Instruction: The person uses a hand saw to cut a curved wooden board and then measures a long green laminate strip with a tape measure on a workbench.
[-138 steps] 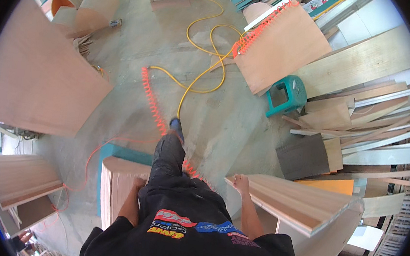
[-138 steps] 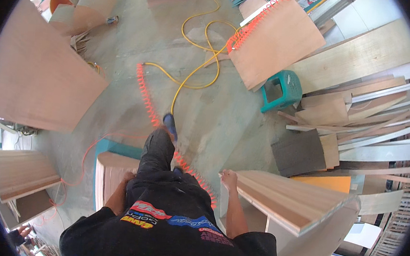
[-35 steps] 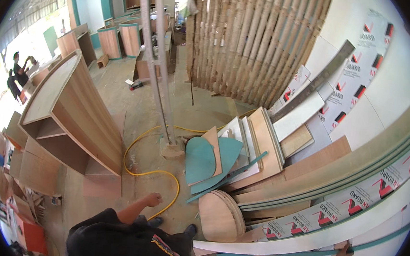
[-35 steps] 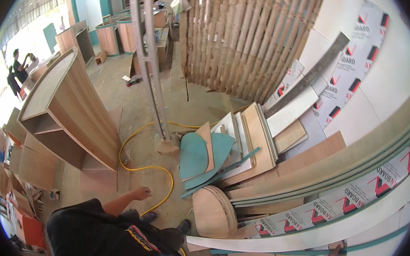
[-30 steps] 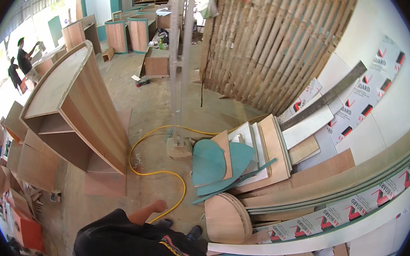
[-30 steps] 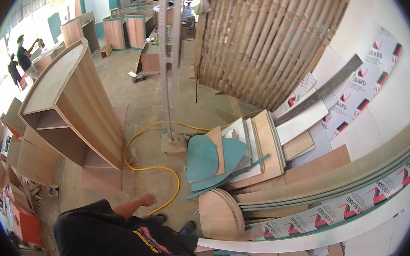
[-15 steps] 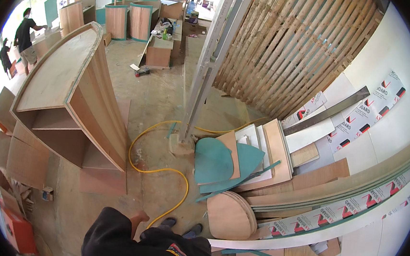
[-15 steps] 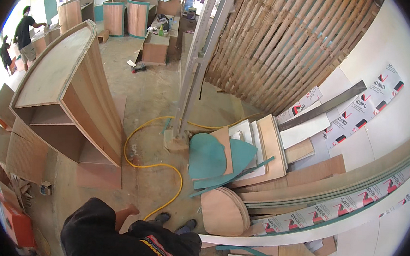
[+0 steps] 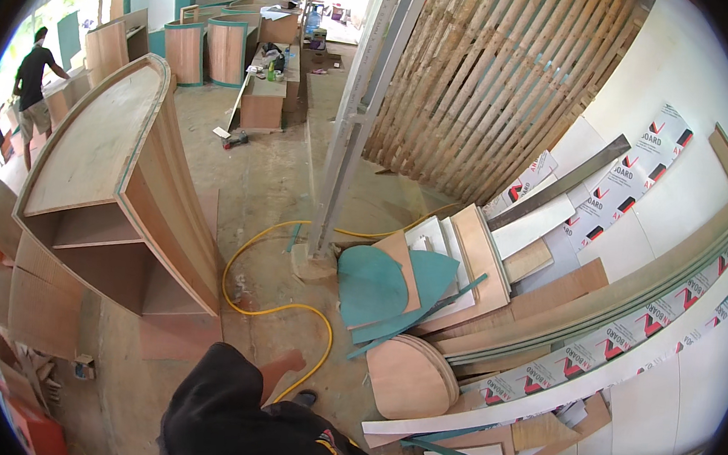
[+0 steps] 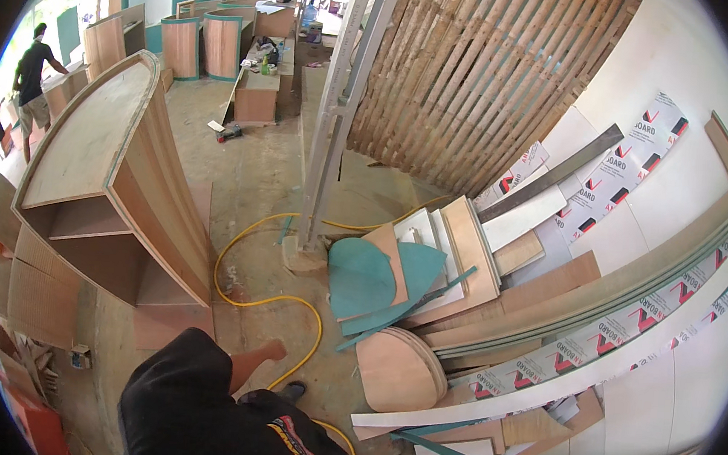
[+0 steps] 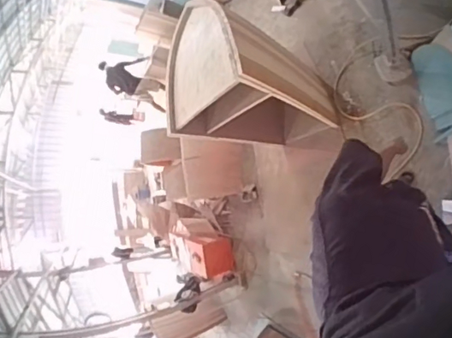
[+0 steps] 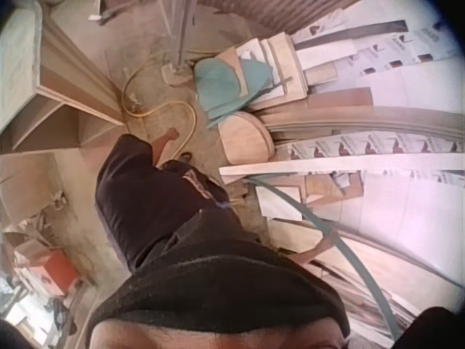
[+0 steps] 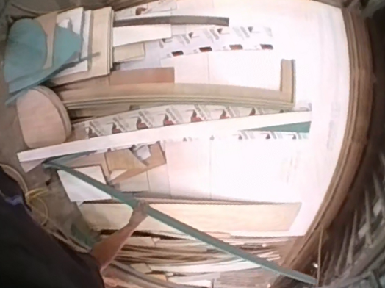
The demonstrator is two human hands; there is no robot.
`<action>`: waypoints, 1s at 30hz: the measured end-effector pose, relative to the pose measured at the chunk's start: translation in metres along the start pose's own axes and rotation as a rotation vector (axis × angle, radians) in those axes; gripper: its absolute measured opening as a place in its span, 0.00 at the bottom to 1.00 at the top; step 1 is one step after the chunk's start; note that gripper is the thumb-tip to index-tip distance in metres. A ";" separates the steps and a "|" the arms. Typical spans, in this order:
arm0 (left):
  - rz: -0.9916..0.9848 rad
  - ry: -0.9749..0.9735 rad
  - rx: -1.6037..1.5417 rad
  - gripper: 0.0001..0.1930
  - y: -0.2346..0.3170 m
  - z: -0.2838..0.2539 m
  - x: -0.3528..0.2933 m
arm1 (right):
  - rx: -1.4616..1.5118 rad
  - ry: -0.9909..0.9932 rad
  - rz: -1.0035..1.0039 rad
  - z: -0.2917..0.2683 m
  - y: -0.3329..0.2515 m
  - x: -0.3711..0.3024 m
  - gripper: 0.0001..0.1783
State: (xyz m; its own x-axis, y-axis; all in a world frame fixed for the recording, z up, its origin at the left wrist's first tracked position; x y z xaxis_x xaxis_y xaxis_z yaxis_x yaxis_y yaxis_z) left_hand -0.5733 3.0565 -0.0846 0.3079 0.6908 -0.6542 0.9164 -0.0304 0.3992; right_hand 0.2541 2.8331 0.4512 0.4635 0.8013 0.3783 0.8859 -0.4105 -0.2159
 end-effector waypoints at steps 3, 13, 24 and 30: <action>-0.153 -0.010 -0.251 0.24 0.039 0.005 0.000 | 0.091 0.003 0.004 -0.032 0.021 -0.017 0.15; -0.146 -0.238 -0.069 0.26 0.042 0.114 -0.064 | 0.771 -0.109 0.062 -0.019 -0.100 -0.036 0.08; 0.200 -0.326 0.533 0.19 0.049 0.174 -0.103 | 0.682 -0.225 0.027 -0.070 -0.200 -0.180 0.06; 0.518 -0.368 0.776 0.16 0.087 0.199 -0.095 | 0.797 -0.247 -0.044 -0.159 -0.209 -0.261 0.06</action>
State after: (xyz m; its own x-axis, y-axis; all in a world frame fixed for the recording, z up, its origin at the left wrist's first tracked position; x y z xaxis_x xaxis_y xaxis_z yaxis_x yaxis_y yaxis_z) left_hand -0.4722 2.8448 -0.1157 0.6559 0.1964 -0.7288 0.5199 -0.8176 0.2475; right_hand -0.0491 2.6403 0.5409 0.3293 0.9198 0.2135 0.5824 -0.0199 -0.8126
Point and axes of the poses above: each hand's wrist, its own x-axis towards the middle knuckle, its own z-axis out of the palm, y = z × x, the point moved 4 cm from there along x, towards the middle knuckle, and after that the axes turned 11 degrees about -y, right-handed, at the moved point
